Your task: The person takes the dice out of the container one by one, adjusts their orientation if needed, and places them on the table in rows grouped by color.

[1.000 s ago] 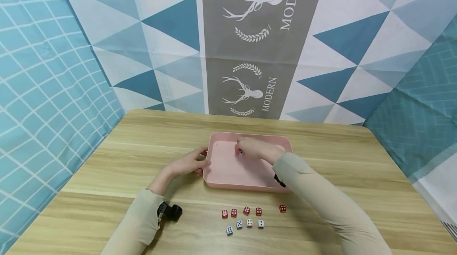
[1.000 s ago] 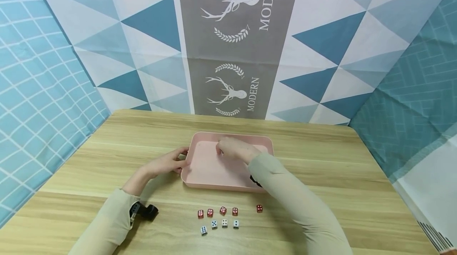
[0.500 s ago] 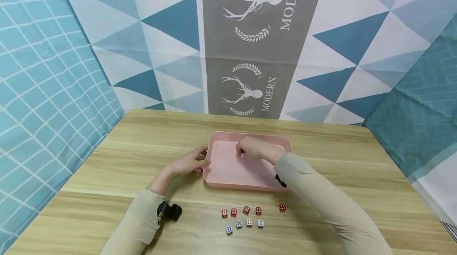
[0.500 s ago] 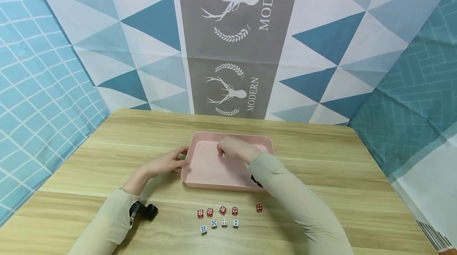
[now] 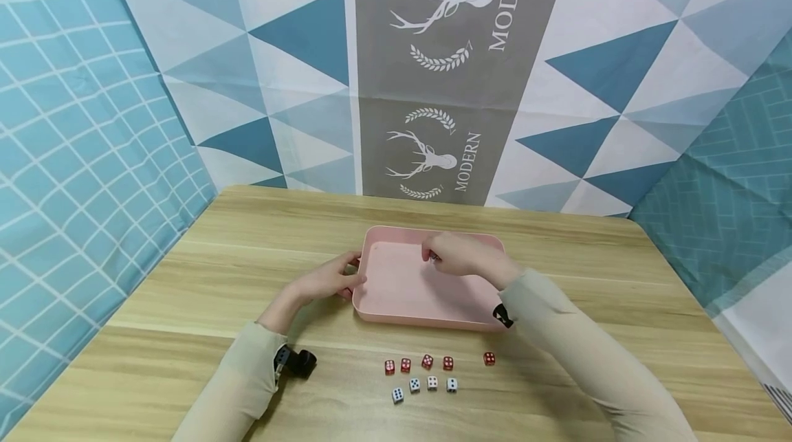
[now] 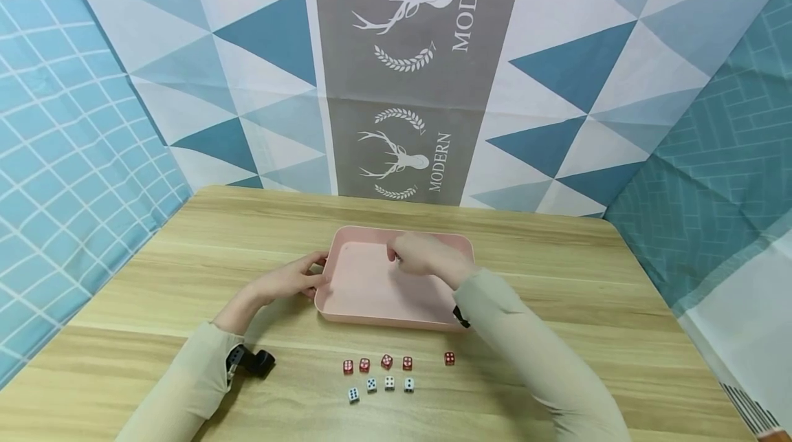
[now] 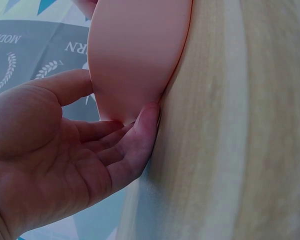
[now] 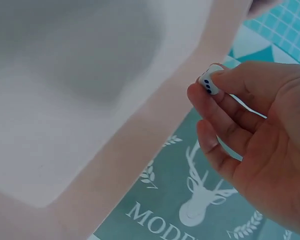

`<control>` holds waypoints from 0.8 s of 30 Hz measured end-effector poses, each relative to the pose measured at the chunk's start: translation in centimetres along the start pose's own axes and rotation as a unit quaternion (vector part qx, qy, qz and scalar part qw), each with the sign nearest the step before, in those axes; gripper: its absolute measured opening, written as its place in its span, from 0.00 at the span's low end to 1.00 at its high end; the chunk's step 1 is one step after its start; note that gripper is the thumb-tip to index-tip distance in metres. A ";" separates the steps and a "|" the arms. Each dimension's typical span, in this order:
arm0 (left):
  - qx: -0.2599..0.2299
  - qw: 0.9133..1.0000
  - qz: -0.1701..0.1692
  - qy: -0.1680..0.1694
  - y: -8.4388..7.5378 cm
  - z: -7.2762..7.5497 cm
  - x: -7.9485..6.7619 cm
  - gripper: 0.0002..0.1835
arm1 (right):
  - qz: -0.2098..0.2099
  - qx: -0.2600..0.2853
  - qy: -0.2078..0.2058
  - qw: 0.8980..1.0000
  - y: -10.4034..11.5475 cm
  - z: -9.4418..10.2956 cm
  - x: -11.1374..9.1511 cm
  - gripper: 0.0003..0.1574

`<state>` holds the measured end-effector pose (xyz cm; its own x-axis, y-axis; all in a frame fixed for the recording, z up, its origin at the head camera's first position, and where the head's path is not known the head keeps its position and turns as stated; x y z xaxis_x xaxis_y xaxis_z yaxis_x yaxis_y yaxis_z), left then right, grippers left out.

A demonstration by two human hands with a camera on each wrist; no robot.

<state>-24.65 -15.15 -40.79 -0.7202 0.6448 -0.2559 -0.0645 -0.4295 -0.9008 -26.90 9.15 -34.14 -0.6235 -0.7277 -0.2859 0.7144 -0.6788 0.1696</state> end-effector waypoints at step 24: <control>0.004 1.000 0.000 0.008 0.0 0.1 0.0 0.31 | -0.003 -0.043 -0.086 0.995 2.0 -1.3 -6.7 0.10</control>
Point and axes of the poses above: each hand's wrist, its own x-axis towards the middle knuckle, its own z-axis out of the back of the hand, y = z × x, the point moved 2 cm from there along x, towards the middle knuckle, and after that the axes turned 13 degrees about y, right-handed, at the moved point
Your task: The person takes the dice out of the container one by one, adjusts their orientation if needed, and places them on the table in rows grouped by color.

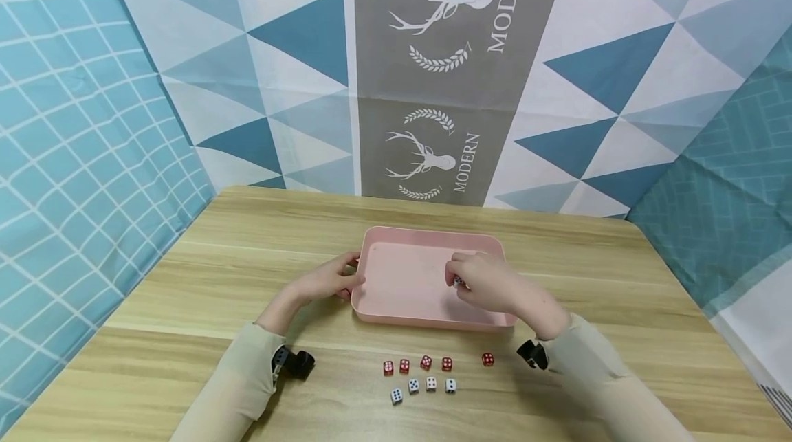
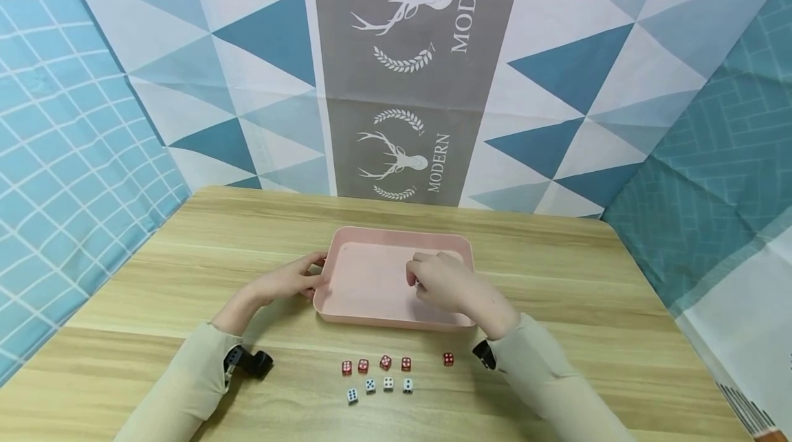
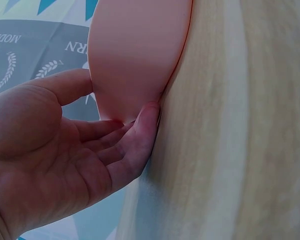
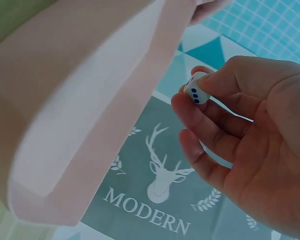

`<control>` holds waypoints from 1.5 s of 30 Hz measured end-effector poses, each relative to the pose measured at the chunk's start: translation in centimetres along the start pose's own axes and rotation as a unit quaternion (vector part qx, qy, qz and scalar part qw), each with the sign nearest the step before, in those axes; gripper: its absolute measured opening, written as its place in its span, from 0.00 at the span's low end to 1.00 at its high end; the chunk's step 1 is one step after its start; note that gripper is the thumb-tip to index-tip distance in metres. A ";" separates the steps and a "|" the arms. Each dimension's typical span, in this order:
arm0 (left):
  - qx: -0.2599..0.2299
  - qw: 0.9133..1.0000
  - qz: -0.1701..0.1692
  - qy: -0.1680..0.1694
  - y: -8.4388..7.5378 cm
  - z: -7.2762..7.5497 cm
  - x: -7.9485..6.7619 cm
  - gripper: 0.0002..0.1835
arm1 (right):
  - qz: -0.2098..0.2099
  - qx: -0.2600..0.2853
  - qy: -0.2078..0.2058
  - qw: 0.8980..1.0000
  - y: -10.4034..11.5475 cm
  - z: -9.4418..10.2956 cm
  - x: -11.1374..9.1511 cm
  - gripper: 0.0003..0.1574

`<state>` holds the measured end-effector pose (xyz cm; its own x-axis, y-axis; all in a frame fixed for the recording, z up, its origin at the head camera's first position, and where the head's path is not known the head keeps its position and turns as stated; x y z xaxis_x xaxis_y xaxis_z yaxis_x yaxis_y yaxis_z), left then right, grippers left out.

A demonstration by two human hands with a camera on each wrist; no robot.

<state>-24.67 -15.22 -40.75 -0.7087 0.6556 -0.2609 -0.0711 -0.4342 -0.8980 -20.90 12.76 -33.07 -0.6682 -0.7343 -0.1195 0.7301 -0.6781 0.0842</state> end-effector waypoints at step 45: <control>0.000 1.000 0.009 -0.001 -0.3 -0.1 0.0 0.30 | 0.016 0.123 0.058 0.991 3.3 -4.0 -5.1 0.07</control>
Point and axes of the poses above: each hand's wrist, its own x-axis towards the middle knuckle, its own z-axis out of the back of the hand, y = z × x, the point moved 2 cm from there along x, towards the middle knuckle, and after that the axes turned 13 degrees about y, right-handed, at the moved point
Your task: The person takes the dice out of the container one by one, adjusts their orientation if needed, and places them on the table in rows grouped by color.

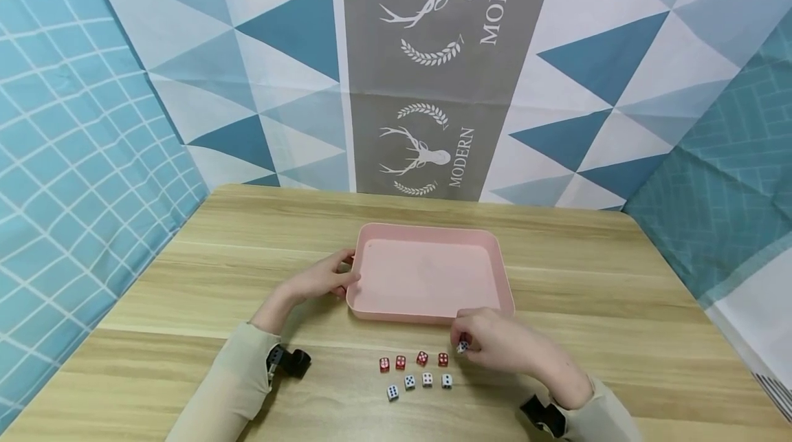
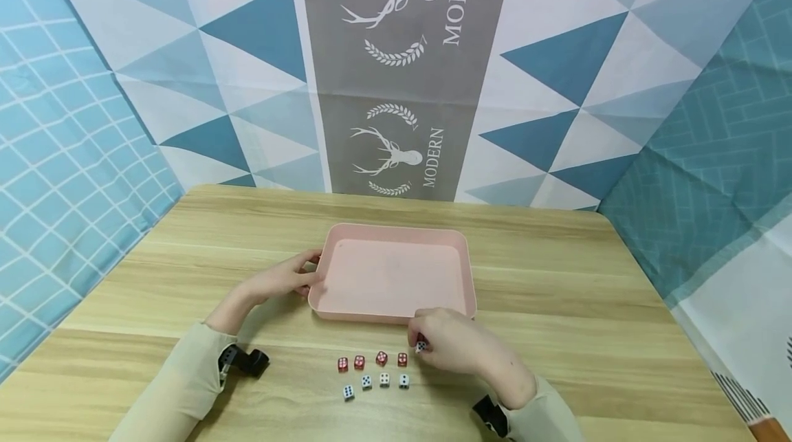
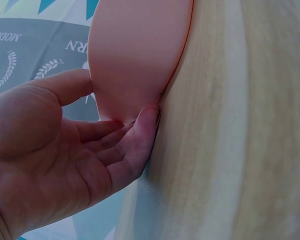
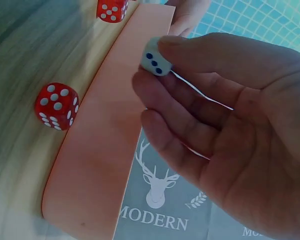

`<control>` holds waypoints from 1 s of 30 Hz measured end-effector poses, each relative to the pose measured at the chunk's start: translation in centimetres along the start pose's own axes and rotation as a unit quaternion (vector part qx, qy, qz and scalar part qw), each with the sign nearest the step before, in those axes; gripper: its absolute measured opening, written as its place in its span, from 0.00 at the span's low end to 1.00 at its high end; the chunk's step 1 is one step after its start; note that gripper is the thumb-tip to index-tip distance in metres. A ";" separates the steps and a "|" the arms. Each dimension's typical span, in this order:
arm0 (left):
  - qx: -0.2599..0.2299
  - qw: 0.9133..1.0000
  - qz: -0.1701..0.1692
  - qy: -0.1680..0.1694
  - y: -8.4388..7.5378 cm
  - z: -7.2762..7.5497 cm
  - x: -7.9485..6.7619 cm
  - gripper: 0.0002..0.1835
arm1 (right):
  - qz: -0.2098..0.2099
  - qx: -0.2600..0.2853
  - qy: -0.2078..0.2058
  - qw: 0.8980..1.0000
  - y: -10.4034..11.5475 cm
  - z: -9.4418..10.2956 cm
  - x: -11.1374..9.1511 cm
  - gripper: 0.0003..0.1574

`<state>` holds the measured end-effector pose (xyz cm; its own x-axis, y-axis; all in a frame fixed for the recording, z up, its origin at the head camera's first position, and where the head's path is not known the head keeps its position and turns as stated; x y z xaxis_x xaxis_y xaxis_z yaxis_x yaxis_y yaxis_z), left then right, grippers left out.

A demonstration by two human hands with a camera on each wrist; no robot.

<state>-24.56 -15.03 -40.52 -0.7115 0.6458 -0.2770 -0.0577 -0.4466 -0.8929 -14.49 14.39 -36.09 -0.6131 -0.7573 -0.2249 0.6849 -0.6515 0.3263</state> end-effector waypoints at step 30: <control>-0.003 1.000 -0.005 0.009 0.0 0.0 0.1 0.31 | -0.019 -0.001 0.083 0.996 0.4 -2.1 0.5 0.17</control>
<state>-24.64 -15.02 -40.52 -0.6979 0.6615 -0.2745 -0.0598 -0.4358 -0.8980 -13.69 13.63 -37.97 -0.5652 -0.7292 -0.3858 0.6632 -0.6798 0.3132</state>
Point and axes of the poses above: each hand's wrist, its own x-axis towards the middle knuckle, its own z-axis out of the back of the hand, y = z × x, the point moved 2 cm from there along x, towards the middle knuckle, and after that the axes turned 13 degrees about y, right-handed, at the moved point
